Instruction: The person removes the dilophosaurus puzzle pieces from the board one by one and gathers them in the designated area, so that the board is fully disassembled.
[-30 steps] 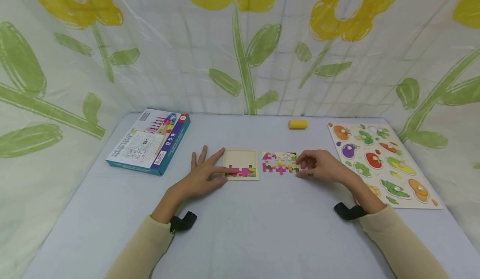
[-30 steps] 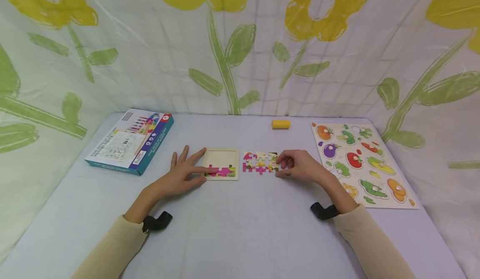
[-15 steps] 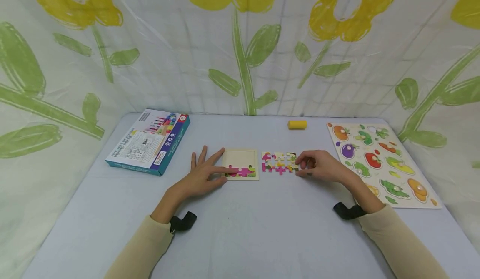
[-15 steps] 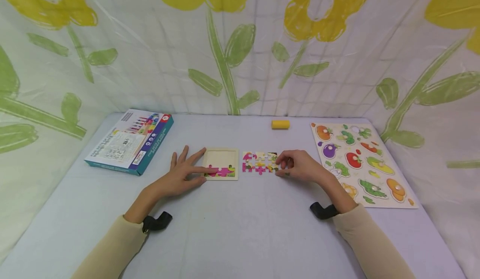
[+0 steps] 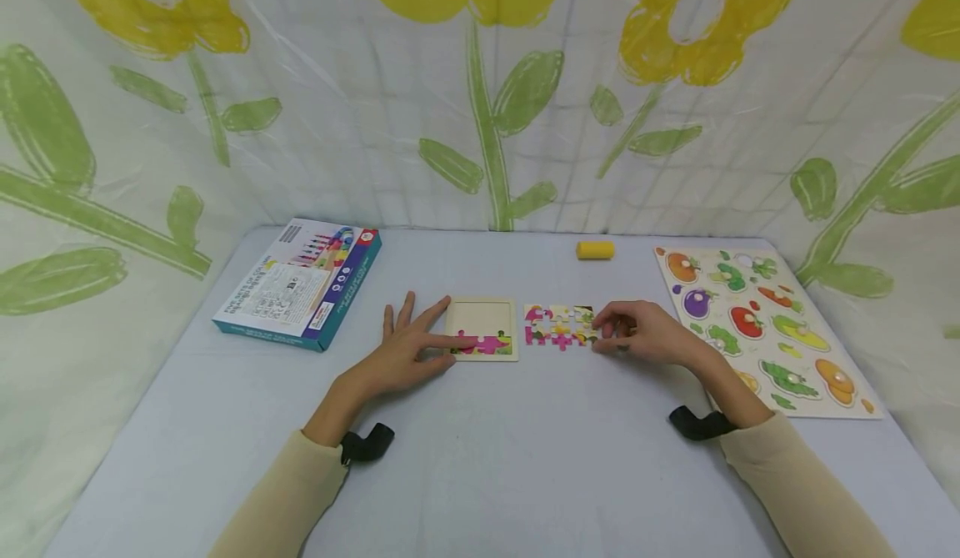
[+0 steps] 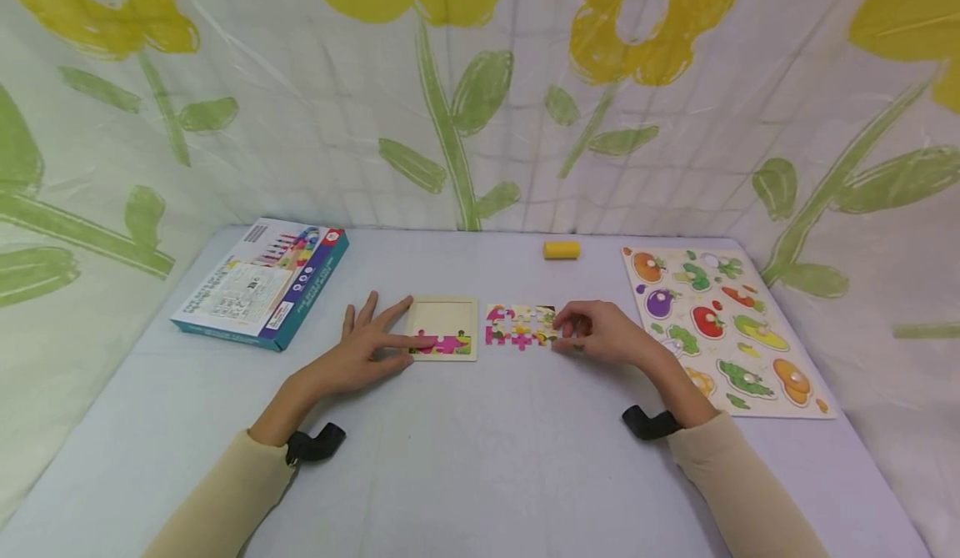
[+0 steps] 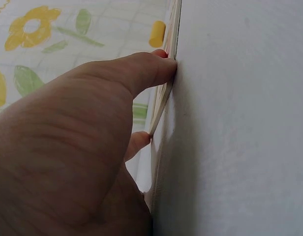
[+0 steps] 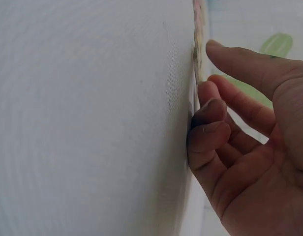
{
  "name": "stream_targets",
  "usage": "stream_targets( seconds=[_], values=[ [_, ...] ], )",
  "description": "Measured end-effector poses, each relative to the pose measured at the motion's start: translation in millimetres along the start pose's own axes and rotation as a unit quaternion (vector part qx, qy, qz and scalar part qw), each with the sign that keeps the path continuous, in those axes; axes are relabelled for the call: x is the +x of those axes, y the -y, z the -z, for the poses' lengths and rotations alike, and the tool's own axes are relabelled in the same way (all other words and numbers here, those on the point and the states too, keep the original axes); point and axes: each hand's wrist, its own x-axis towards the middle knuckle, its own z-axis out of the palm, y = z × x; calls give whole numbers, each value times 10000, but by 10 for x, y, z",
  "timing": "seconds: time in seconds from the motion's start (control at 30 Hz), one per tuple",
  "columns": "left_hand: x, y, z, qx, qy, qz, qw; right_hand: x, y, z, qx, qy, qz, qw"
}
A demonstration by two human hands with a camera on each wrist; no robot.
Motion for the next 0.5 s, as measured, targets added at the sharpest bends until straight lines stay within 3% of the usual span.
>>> stream_targets(
  seconds=[0.27,0.5],
  values=[
    [-7,-1,7,-49,11,-32,10000,51,54,-63,28,-69,287,9996],
    [-1,6,1,-44,-22,-3,10000,216,267,-181,22,11,589,9983]
  ],
)
